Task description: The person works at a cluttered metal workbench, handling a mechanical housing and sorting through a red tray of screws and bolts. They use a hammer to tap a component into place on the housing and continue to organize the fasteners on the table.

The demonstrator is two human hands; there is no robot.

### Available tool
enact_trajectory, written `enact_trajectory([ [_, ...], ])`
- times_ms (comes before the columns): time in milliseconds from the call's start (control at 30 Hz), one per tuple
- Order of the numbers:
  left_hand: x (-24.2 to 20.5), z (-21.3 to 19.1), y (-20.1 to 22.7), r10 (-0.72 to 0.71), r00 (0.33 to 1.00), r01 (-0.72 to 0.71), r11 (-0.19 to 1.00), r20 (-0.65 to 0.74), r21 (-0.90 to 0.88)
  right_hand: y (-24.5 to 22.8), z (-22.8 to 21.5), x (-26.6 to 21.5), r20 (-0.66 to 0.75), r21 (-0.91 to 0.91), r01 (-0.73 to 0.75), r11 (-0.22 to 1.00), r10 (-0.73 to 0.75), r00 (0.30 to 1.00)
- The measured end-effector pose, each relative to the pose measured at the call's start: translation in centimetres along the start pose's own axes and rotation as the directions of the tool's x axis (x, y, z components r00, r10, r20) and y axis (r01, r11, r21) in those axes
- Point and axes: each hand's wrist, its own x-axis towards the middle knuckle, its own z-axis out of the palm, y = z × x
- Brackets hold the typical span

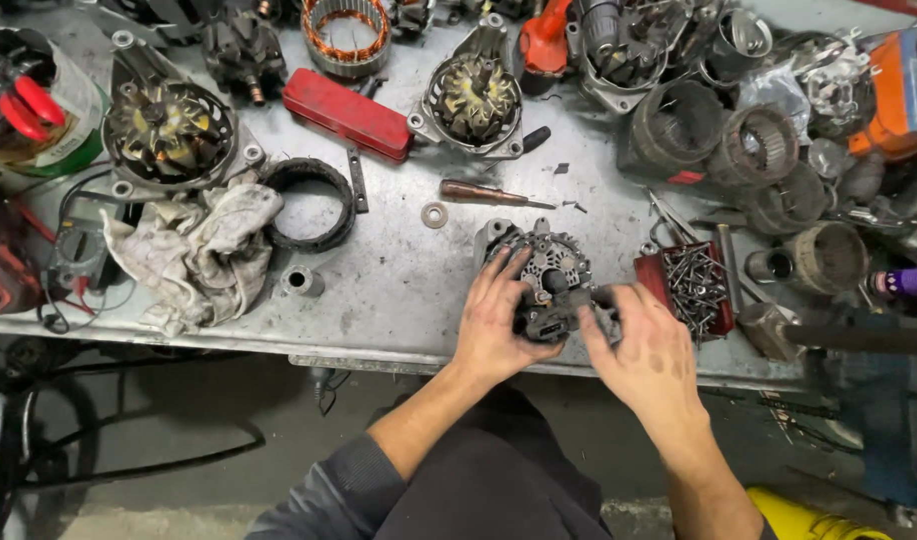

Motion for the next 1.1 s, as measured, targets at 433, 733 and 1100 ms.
enact_trajectory([
  [433, 1.0, -2.5, 0.7, 0.098, 0.985, -0.105, 0.994, 0.144, 0.042, 2.8, -0.1, 5.1, 0.280, 0.337, 0.421, 0.842, -0.517, 0.809],
  [733, 4.0, -6.6, -0.6, 0.157, 0.884, -0.125, 0.987, 0.440, -0.100, 3.0, 0.4, 5.4, 0.194, 0.405, 0.403, 0.821, -0.508, 0.839],
  [1100, 7.2, -6.5, -1.3, 0.221, 0.740, -0.254, 0.966, 0.635, -0.039, 2.6, 0.0, 5.5, 0.259, 0.431, 0.374, 0.821, -0.510, 0.820],
])
